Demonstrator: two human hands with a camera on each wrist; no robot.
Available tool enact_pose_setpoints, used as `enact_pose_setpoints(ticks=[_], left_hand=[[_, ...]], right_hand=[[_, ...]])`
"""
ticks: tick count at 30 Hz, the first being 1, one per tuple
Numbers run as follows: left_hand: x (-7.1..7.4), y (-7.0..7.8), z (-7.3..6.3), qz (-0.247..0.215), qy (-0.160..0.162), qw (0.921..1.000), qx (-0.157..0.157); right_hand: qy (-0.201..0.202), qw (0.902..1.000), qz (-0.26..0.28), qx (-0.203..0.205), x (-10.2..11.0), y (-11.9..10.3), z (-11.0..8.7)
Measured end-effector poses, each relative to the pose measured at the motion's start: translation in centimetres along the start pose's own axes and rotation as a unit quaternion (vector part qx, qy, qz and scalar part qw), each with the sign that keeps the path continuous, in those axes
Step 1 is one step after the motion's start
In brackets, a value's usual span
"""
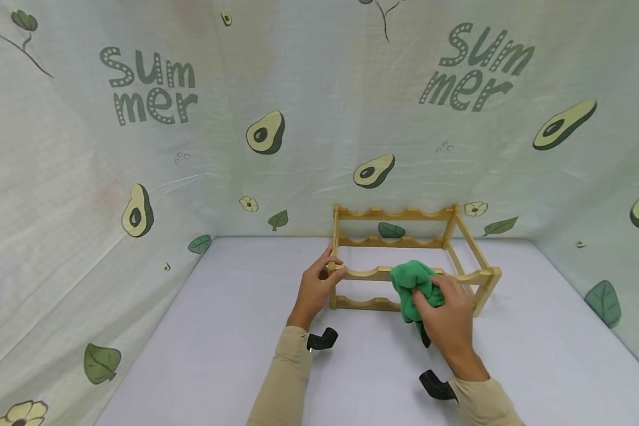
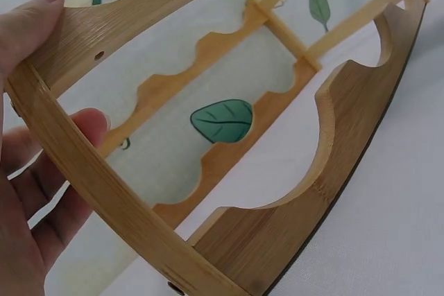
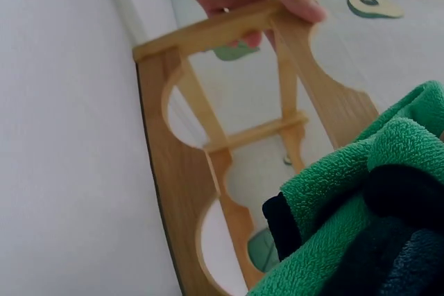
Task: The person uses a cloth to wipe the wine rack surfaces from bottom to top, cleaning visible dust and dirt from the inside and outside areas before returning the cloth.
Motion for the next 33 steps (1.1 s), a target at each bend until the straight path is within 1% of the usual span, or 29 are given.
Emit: enact_pose_setpoints(ticks=[5,11,16,19,24,26,30,33], left_hand=[[0.0,0.1,0.0,0.0,0.013,0.9999,0.011],[0.1,0.3,0.1,0.003,0.008,1.0,0.005],[0.1,0.0,0.1,0.002,0.005,1.0,0.008],[0.1,-0.3,0.0,0.004,0.009,0.9999,0.012],[-0.4,-3.0,0.4,0.014,0.018,0.9996,0.014],[-0.6,-4.1,0.6,0.015,0.022,0.9996,0.009],[-0.5,-4.2,0.5,0.007,0.028,0.9996,0.004],[-0.3,-4.2,0.2,0.002,0.031,0.9995,0.003]], right_hand=[[0.018,0.9997,-0.016,-0.002,1.9,1.0,0.7],[0.042,0.9988,-0.023,-0.007,3.6,1.8,1.1],[0.047,0.9978,-0.042,-0.023,4.5,2.4,1.2],[0.048,0.9968,-0.059,-0.026,5.1,2.5,1.3],[0.052,0.9937,-0.099,-0.014,6.4,2.7,1.8],[0.055,0.9918,-0.115,-0.014,7.0,3.0,2.1],[0.053,0.9905,-0.124,-0.026,7.9,3.3,2.6],[0.04,0.9913,-0.123,-0.026,8.1,2.8,3.2]])
Point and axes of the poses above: each hand's wrist, its own z-axis towards the middle knuckle, its own x-axis out of the back of the hand, y = z × x, the point moved 8 cm from there along z, towards the middle knuckle, and after that the axes turned 7 degrees about y, right-handed, at the moved point
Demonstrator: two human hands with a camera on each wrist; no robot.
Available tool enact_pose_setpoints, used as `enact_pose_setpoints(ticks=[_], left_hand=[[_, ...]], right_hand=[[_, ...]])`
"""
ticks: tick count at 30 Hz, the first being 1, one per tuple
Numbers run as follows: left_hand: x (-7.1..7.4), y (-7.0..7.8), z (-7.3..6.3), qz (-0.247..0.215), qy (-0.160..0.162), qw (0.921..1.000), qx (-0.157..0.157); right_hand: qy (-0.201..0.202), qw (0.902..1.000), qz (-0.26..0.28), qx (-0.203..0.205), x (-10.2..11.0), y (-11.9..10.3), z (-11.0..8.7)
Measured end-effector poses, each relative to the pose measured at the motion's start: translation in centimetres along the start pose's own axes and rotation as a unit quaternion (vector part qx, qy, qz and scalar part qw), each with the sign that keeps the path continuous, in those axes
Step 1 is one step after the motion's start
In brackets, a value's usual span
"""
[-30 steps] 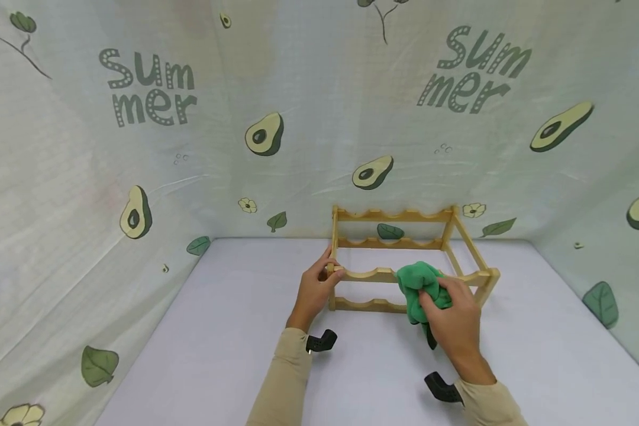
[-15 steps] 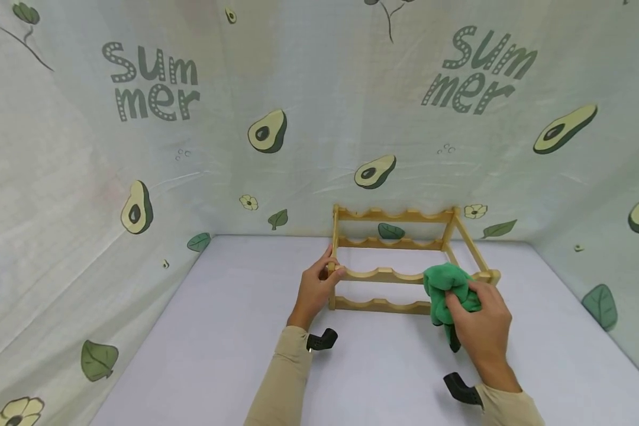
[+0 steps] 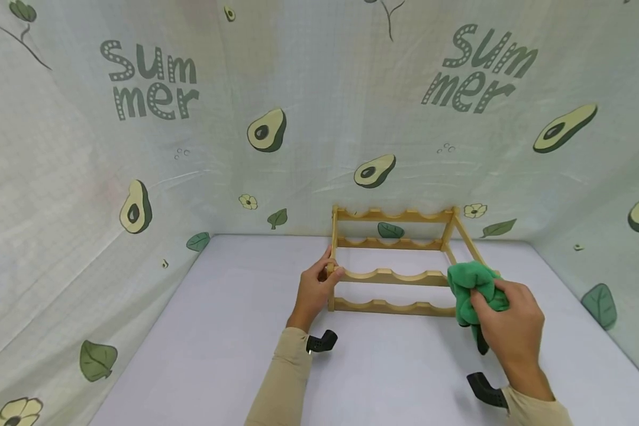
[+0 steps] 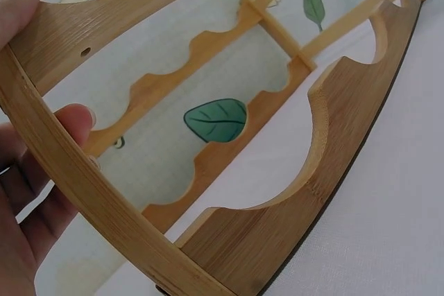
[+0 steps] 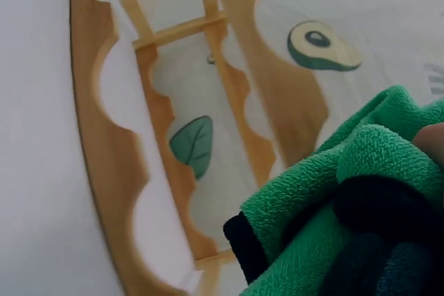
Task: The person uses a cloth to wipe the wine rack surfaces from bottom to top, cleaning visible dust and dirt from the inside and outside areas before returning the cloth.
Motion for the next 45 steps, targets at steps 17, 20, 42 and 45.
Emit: enact_pose_setpoints(ticks=[17,20,42,45], left_hand=[[0.2,0.8,-2.3,-0.028,0.0,0.9995,0.013],[0.1,0.9,-2.8,-0.029,0.001,0.9995,0.009],[0.8,5.0,-5.0,-0.005,0.04,0.9987,-0.03],[1.0,6.4,-5.3,-0.011,0.045,0.9981,-0.039]], right_hand=[[-0.291,0.9559,-0.021,0.032,-3.2,-4.9,8.7],[-0.349,0.9353,-0.026,0.053,-5.7,-5.6,9.4],[-0.512,0.8155,-0.029,0.268,-22.0,-8.5,5.5],[-0.514,0.8042,-0.058,0.293,-22.8,-8.8,4.7]])
Point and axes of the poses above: each hand's wrist, its own z-axis towards the middle knuckle, its own x-axis out of the back of the hand, y = z × x, the point moved 8 cm from there along z, towards the middle knuckle, and after that the axes turned 7 degrees about y, right-handed, at the moved point
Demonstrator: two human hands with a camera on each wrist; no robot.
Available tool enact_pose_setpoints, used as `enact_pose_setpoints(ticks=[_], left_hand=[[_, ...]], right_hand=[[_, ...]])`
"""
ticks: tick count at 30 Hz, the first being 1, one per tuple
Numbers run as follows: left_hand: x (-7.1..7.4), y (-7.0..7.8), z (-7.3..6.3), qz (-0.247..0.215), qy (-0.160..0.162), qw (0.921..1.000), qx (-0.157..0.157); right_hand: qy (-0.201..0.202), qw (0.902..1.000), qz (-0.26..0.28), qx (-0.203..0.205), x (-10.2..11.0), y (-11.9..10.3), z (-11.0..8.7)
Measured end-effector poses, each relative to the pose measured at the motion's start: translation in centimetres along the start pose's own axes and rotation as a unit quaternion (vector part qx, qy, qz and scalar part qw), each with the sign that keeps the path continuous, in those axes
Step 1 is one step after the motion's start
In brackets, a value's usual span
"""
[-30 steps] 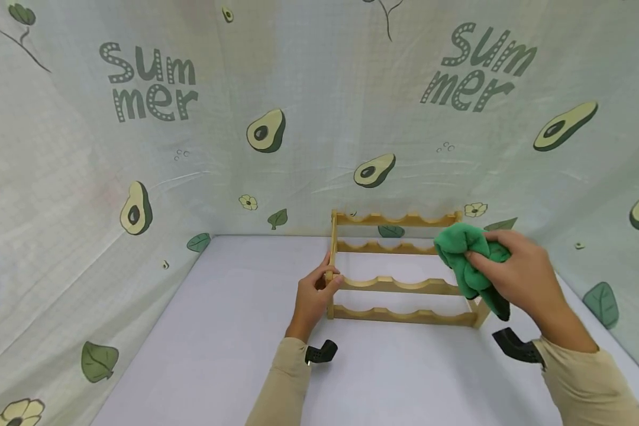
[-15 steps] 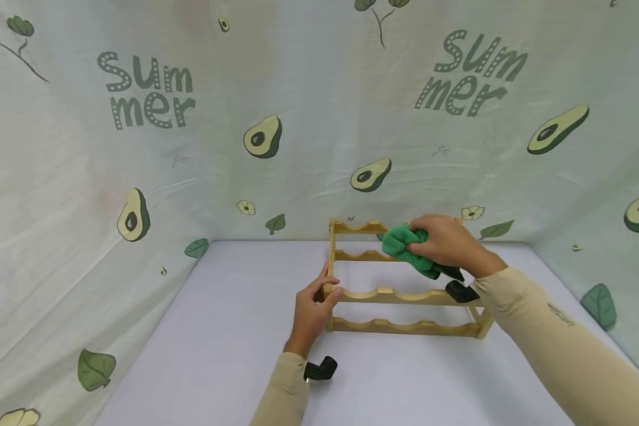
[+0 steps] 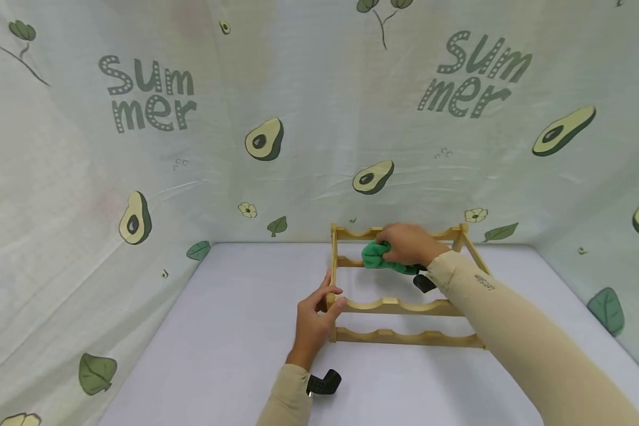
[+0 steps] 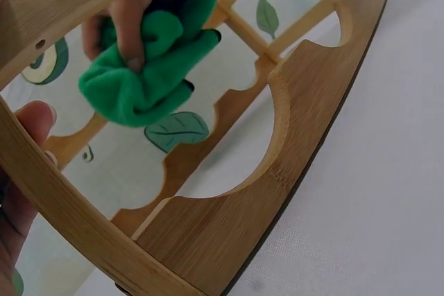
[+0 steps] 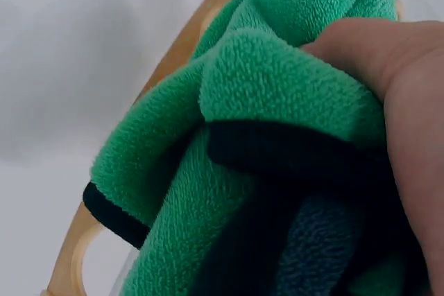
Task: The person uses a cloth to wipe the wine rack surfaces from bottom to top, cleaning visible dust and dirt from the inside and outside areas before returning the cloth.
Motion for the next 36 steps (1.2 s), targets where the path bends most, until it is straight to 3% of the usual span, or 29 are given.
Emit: enact_pose_setpoints(ticks=[3,7,10,13,16,22,28,36], left_hand=[[0.0,0.4,-0.3,-0.003,0.009,0.9999,-0.011],[-0.5,-1.3,-0.7,0.004,0.031,0.999,-0.03],[-0.5,-1.5,-0.8,0.012,0.049,0.9974,-0.052],[-0.3,0.4,-0.7,0.007,0.055,0.996,-0.07],[-0.3,1.4,-0.6,0.001,0.052,0.9952,-0.083],[-0.6,1.7,-0.7,-0.002,0.045,0.9944,-0.096],[-0.5,1.8,-0.7,0.007,0.049,0.9912,-0.123],[-0.4,1.5,-0.8,0.003,0.042,0.9908,-0.129]], right_hand=[[-0.017,0.9998,-0.002,0.006,-1.2,-0.5,0.6],[-0.038,0.9992,-0.001,0.009,-2.5,-1.3,1.6],[-0.049,0.9986,-0.014,0.014,-3.1,-2.0,2.3],[-0.062,0.9974,-0.028,0.023,-3.8,-2.6,3.0],[-0.074,0.9964,-0.035,0.025,-4.5,-2.8,3.6],[-0.075,0.9969,-0.022,0.005,-5.3,-2.7,4.3],[-0.074,0.9969,-0.008,0.023,-6.7,-3.4,5.2],[-0.095,0.9955,-0.007,0.0,-8.7,-3.0,6.0]])
Point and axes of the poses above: each hand's wrist, its own z-axis towards the middle knuckle, its own x-axis out of the back of the hand, y = z × x, the point moved 8 cm from there along z, towards the middle knuckle, and after that the axes turned 7 degrees about y, right-handed, at the moved point
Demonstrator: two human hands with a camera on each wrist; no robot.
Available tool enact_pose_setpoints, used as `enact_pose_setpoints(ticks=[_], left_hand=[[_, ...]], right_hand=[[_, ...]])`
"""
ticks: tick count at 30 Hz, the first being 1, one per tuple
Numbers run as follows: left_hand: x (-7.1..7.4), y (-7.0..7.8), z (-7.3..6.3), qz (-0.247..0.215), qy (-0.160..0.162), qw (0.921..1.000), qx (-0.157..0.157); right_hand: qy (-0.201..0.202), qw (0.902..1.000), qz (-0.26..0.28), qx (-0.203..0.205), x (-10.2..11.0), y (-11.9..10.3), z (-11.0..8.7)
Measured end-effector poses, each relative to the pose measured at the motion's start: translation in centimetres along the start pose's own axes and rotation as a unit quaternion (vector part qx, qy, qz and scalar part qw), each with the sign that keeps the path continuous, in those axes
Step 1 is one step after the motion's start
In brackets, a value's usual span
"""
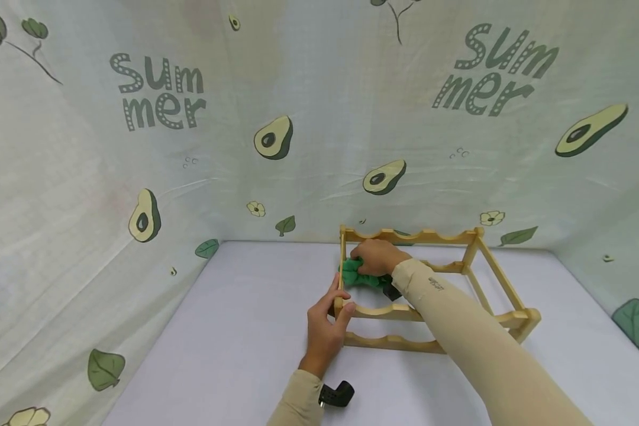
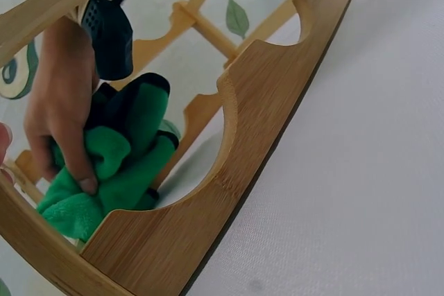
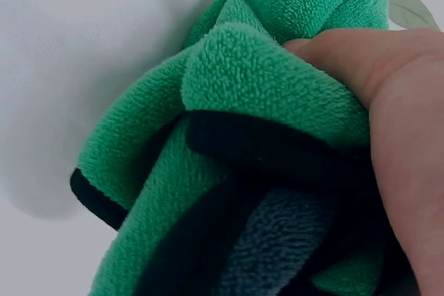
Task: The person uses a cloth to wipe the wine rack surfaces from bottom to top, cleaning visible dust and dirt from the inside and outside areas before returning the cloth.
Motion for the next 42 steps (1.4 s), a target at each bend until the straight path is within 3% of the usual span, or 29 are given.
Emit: enact_pose_setpoints(ticks=[11,20,29,42], left_hand=[[-0.4,0.3,-0.1,0.005,-0.012,0.9999,-0.007],[-0.1,0.3,-0.1,0.008,-0.014,0.9997,-0.02],[0.0,0.0,0.2,0.006,-0.014,0.9996,-0.022],[0.2,0.4,0.4,0.018,-0.006,0.9989,-0.044]], right_hand=[[-0.037,0.999,0.019,-0.016,-0.5,0.3,0.0],[-0.045,0.9979,-0.037,0.026,-1.1,0.5,0.0],[-0.067,0.9975,-0.02,0.008,-0.6,1.4,-0.7],[-0.09,0.9955,-0.017,-0.026,-0.3,4.7,-3.1]])
Point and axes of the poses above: each hand's wrist, its own z-axis towards the middle knuckle, its own x-axis out of the back of the hand, y = z × x, the point moved 8 cm from there along z, towards the middle knuckle, and after that the axes turned 7 degrees about y, right-handed, at the moved point
